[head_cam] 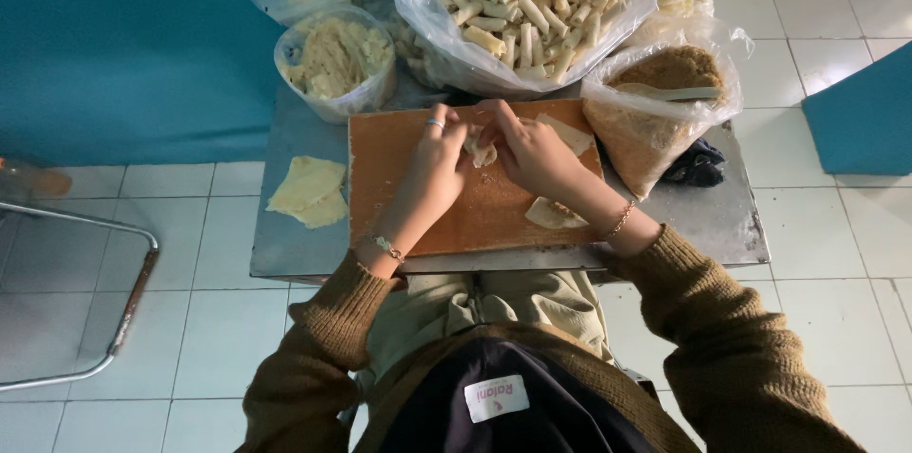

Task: The person sits at a table and folds triangular dough wrappers on a wooden board, pressing the folds flat. They then use a wooden spoon to scoop brown filling from a bag and place a portion onto each wrapper, and pinch the filled wrappers closed into stuffed pastries one at a time.

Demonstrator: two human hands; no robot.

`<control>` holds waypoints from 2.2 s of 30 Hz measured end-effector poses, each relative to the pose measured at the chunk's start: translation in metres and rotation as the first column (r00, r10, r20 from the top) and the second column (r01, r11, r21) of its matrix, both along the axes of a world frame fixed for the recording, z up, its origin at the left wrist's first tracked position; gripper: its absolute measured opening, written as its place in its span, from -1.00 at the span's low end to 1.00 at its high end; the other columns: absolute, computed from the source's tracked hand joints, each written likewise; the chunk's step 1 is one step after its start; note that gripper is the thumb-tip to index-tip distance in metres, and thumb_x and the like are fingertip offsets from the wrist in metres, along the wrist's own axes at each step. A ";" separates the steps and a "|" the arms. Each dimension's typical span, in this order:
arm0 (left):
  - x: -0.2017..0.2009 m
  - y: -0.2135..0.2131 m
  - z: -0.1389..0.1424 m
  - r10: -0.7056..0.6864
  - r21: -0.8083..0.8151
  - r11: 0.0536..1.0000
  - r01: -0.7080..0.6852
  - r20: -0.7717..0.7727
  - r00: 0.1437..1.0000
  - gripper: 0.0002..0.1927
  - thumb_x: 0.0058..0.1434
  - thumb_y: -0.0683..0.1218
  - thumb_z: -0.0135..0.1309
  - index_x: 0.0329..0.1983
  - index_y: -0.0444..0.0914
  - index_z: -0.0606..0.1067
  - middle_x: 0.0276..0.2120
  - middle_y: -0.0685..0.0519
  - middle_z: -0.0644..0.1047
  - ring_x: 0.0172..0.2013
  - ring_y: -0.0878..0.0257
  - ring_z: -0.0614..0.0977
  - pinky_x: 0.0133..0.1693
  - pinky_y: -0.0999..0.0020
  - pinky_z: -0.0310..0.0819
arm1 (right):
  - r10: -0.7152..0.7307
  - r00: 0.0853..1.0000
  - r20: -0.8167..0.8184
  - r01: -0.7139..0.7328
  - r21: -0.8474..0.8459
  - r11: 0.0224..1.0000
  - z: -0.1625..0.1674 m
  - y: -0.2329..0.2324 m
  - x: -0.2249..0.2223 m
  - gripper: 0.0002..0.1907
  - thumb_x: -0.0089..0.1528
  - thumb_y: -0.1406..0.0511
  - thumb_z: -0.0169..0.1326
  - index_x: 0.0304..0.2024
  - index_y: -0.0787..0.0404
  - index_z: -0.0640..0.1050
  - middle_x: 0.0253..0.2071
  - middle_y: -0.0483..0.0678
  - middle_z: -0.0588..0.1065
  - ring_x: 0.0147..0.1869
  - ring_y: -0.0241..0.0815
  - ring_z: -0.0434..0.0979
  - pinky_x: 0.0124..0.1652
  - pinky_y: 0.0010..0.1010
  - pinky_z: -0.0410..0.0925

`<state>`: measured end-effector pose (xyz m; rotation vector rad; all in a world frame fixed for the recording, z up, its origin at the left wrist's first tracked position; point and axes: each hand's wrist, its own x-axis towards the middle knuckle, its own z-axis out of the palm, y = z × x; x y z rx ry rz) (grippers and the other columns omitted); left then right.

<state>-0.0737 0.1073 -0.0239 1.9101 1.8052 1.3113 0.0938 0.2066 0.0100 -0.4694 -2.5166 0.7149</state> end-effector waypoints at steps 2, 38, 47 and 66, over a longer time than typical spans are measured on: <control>0.001 -0.007 0.003 -0.007 0.001 1.000 0.007 -0.165 0.986 -0.74 0.05 -0.32 0.20 -0.17 -0.40 0.50 -0.04 -0.28 0.43 -0.06 -0.23 0.52 -0.05 -0.02 0.44 | 0.030 0.999 0.018 -0.030 0.014 0.999 0.002 0.003 0.002 -0.46 0.24 0.52 0.00 0.26 0.24 0.25 -0.20 0.02 0.63 -0.16 0.04 0.68 -0.19 -0.22 0.50; -0.001 0.008 0.013 0.258 0.060 0.965 -0.254 -0.361 0.896 -0.86 0.06 -0.08 0.27 -0.32 -0.19 0.65 -0.10 -0.05 0.49 -0.02 0.01 0.44 -0.08 0.08 0.23 | -0.034 0.999 0.036 0.039 -0.136 0.990 -0.006 0.036 -0.018 -0.85 0.07 0.40 0.28 -0.28 0.24 0.63 -0.33 -0.03 0.60 -0.28 -0.17 0.67 -0.23 -0.36 0.52; 0.002 -0.003 0.004 0.149 0.118 0.987 -0.105 -0.469 0.871 -0.81 0.20 -0.14 0.15 -0.13 -0.18 0.64 -0.04 -0.11 0.48 0.03 -0.03 0.42 -0.06 0.06 0.23 | 0.183 0.980 0.080 -0.193 0.145 0.971 0.006 0.028 0.000 -0.85 0.19 0.37 0.25 -0.18 0.18 0.65 -0.20 0.03 0.58 -0.10 0.08 0.58 -0.08 -0.17 0.44; 0.009 -0.002 -0.009 0.269 0.099 0.961 -0.260 -0.573 0.774 -0.82 0.14 -0.16 0.13 -0.21 -0.16 0.66 0.11 -0.07 0.47 0.19 -0.01 0.39 0.10 -0.03 0.20 | 0.045 0.998 0.033 -0.056 0.709 0.703 -0.004 0.022 -0.002 -0.79 0.19 0.21 0.18 -0.15 0.06 0.69 -0.11 -0.22 0.56 0.06 -0.21 0.45 0.03 -0.35 0.32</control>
